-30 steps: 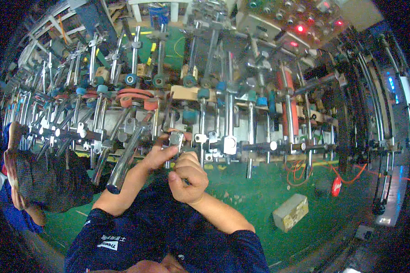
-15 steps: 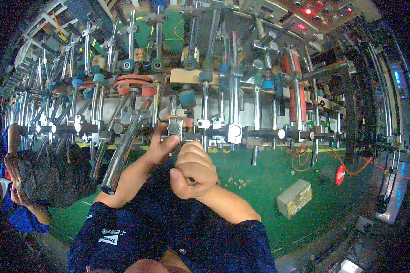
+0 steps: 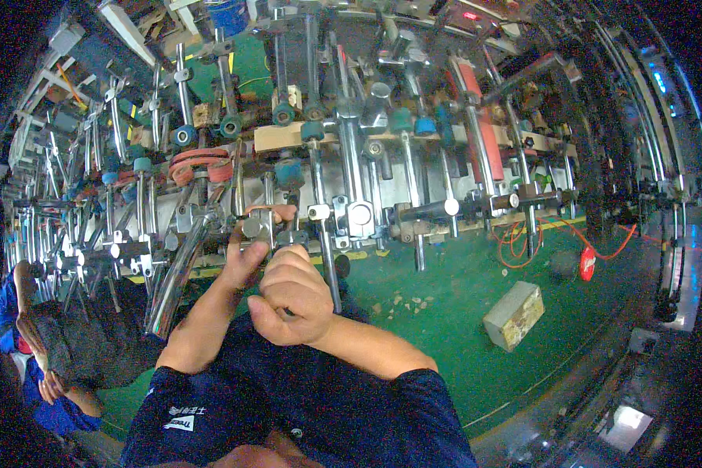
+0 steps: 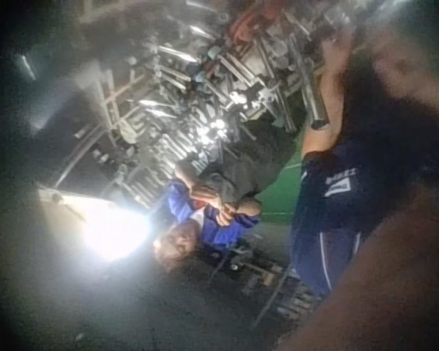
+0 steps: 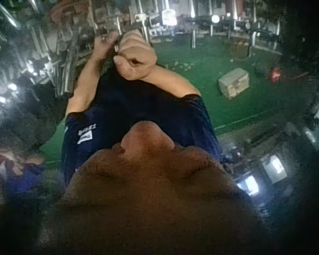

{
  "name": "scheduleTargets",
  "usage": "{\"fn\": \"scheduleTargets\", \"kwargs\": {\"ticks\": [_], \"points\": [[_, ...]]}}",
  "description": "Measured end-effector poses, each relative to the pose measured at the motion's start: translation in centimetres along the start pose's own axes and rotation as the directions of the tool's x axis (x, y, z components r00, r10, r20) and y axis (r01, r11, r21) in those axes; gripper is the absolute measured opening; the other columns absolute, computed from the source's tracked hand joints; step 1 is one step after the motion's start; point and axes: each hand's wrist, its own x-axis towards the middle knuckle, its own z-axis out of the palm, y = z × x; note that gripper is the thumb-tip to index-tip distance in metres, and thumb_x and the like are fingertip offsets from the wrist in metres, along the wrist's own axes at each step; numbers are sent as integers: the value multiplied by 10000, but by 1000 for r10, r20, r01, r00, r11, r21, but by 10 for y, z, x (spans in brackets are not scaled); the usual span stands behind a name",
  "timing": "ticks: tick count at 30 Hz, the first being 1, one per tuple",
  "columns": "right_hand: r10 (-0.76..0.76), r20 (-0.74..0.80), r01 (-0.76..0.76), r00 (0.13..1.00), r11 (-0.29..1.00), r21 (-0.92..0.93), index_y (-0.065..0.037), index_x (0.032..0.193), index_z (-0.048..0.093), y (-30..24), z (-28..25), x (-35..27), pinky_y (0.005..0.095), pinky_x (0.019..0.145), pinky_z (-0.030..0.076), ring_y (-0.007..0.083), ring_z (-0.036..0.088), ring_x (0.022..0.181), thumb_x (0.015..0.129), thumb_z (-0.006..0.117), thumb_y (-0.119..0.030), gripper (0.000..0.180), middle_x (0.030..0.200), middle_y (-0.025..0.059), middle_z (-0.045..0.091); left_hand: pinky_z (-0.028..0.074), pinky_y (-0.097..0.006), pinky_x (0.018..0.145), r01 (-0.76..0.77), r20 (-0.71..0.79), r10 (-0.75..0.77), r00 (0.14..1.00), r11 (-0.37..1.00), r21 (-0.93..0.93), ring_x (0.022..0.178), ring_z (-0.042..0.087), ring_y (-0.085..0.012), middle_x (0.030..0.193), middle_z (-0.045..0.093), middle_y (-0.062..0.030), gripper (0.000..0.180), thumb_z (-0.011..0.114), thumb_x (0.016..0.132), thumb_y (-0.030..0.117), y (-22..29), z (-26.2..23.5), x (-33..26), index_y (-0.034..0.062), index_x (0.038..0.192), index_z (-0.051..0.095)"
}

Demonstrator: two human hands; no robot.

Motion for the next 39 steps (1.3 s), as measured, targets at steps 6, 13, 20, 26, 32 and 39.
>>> {"fn": "scheduleTargets", "kwargs": {"ticks": [6, 13, 20, 26, 32, 39], "points": [[91, 84, -91, 992, 996, 6, -50, 761, 557, -4, -8, 1, 410, 725, 450, 271, 557, 699, 820, 696, -21, 154, 766, 96, 603, 419, -439, 1096, 44, 52, -45, 998, 999, 11, 1314, 526, -292, 1350, 582, -120, 546, 750, 871, 380, -1, -8, -2, 50, 1285, 621], [112, 24, -113, 993, 994, 2, -49, 754, 572, -10, -1, -3, 390, 717, 436, 281, 556, 694, 771, 720, 4, 158, 753, 86, 600, 413, -393, 1098, 86, 121, -86, 989, 996, 4, 1296, 516, -226, 1379, 554, -83, 621, 752, 842, 201, 13, -10, 0, 34, 1400, 539], [60, 27, -60, 998, 998, -9, -48, 772, 556, -19, 4, -7, 418, 725, 461, 267, 559, 690, 789, 677, 13, 136, 753, 88, 604, 357, -415, 1157, 195, 50, -206, 977, 965, 174, 1347, 486, -233, 1436, 548, -107, 668, 785, 818, 256, 3, -16, -9, 45, 1402, 540], [40, -27, -42, 999, 998, -46, -50, 756, 486, -17, 16, -12, 382, 680, 420, 217, 494, 670, 879, 629, -77, 190, 696, 79, 554, 426, -404, 1094, 175, 146, -230, 962, 933, 313, 1277, 565, -322, 1335, 605, -222, 816, 798, 816, 435, -25, -31, -5, 4, 1434, 482], [113, 6, -113, 994, 994, -13, -47, 754, 492, -20, 17, -13, 369, 670, 409, 219, 485, 700, 864, 653, -77, 197, 694, 73, 542, 491, -423, 997, 82, 210, -161, 964, 936, 342, 1133, 643, -356, 1193, 673, -245, 753, 808, 747, 495, -41, -39, 6, -27, 1255, 621], [100, -14, -101, 995, 995, -13, -42, 760, 513, -16, 15, -14, 375, 694, 437, 226, 517, 703, 878, 644, -37, 177, 726, 80, 576, 517, -423, 953, 260, 126, -300, 946, 929, 263, 1068, 666, -340, 1156, 685, -218, 783, 808, 738, 511, 4, -23, 2, -28, 1267, 604]]}}
